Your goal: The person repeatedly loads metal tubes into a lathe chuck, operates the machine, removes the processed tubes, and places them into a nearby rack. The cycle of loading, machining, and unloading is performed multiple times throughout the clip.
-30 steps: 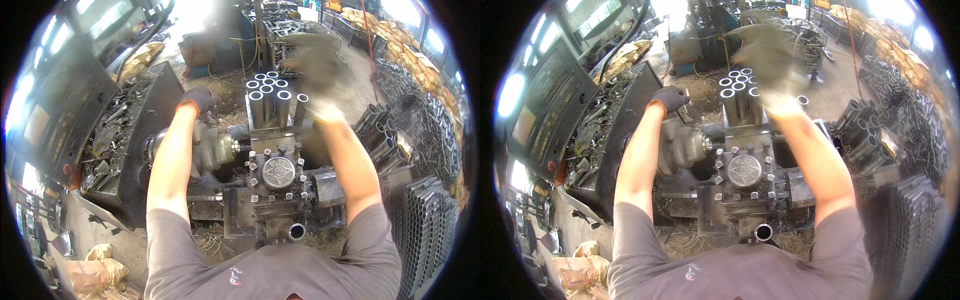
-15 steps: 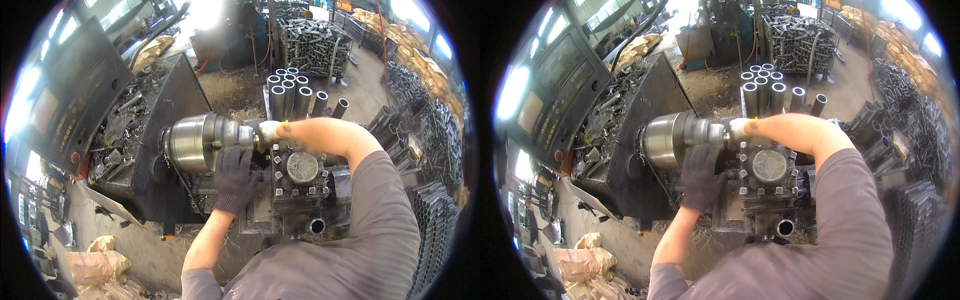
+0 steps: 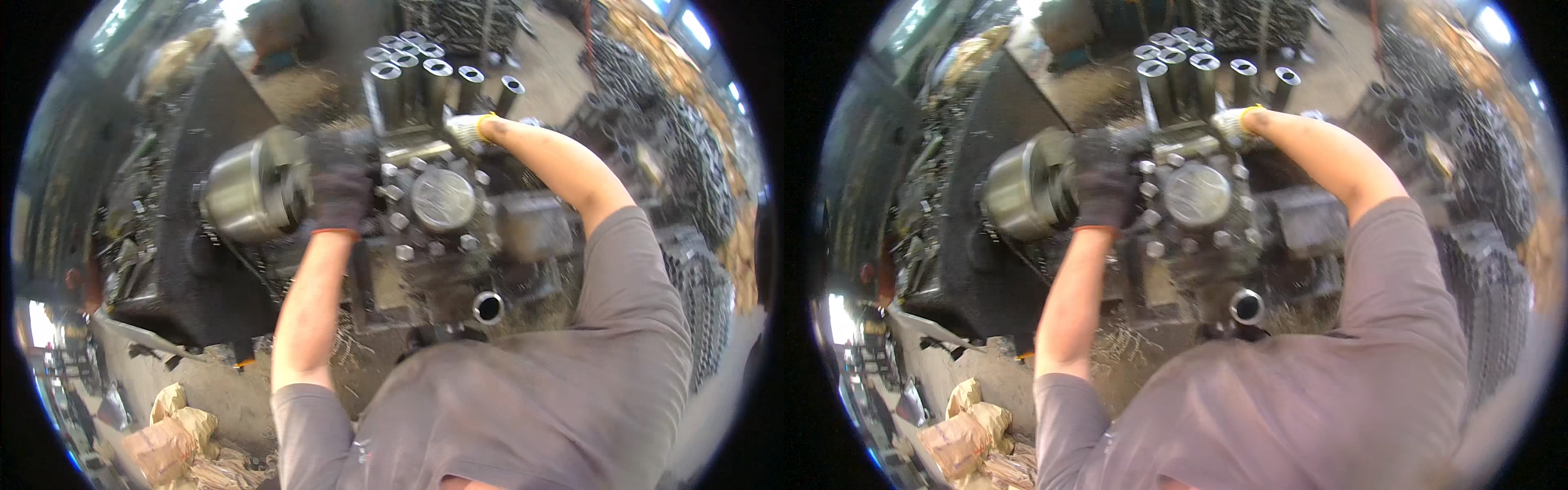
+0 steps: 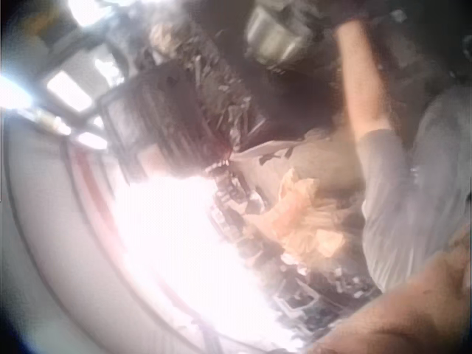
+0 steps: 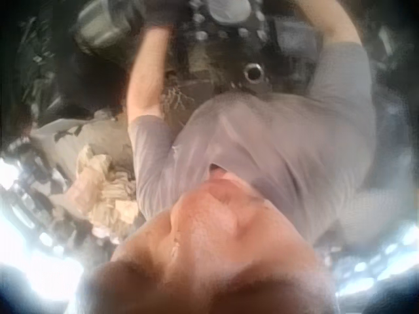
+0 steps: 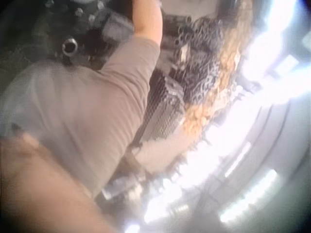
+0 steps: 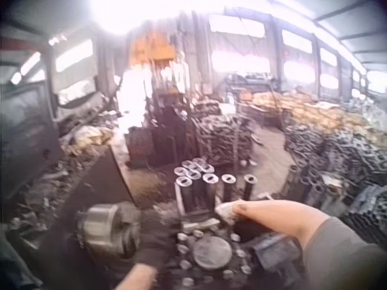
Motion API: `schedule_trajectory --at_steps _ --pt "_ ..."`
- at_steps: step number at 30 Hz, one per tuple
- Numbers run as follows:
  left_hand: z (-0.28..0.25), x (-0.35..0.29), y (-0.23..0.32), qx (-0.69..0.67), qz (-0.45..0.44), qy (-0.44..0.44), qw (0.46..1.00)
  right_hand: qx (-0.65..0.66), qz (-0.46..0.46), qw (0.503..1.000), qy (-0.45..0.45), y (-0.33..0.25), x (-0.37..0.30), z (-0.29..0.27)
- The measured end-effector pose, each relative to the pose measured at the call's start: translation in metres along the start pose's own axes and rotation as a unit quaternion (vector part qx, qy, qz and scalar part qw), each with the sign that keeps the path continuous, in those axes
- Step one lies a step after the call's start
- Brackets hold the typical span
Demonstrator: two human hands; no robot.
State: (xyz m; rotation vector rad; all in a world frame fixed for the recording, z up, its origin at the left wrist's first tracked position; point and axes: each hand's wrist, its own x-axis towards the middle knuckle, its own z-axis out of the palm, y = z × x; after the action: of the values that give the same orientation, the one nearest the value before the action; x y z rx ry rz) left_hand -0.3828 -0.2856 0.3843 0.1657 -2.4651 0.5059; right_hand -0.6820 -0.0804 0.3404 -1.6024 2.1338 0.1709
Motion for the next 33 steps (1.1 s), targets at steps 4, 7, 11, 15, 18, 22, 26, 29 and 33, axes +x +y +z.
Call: schedule_trajectory --at_steps 4,7,11,15,18,22,26,29,33 --pt "-0.077 -0.062 -0.004 -0.212 -0.085 0.053 0.972 0.046 0.053 0.958 0.279 -0.024 -0.054 0.029" --pt "-0.118 -0.116 0.010 -0.397 -0.205 -0.296 0.844 0.071 0.066 0.915 0.392 -0.078 -0.144 -0.024" --pt "-0.105 -0.139 0.040 -0.414 -0.066 -0.544 0.727 0.189 -0.083 0.961 0.186 -0.197 -0.254 -0.063" --pt "-0.084 -0.139 0.025 -0.409 -0.260 -0.214 0.848 0.107 -0.207 0.967 0.098 -0.281 -0.243 -0.008" --pt "-0.096 -0.161 0.000 -0.482 -0.332 -0.091 0.806 0.184 -0.240 0.949 0.086 -0.289 -0.228 0.004" --pt "-0.107 -0.224 -0.011 -0.465 -0.404 -0.189 0.764 0.306 -0.210 0.920 0.124 -0.274 -0.251 -0.062" --pt "-0.086 -0.313 -0.019 -0.434 -0.484 -0.208 0.731 0.185 -0.116 0.960 0.174 -0.236 -0.223 -0.134" --pt "-0.063 -0.377 -0.032 -0.492 -0.642 -0.216 0.547 0.077 -0.033 0.954 0.287 -0.186 -0.153 -0.135" --pt "-0.060 -0.439 -0.038 -0.560 -0.720 -0.014 0.411 -0.043 0.060 0.971 0.226 -0.129 -0.096 -0.110"
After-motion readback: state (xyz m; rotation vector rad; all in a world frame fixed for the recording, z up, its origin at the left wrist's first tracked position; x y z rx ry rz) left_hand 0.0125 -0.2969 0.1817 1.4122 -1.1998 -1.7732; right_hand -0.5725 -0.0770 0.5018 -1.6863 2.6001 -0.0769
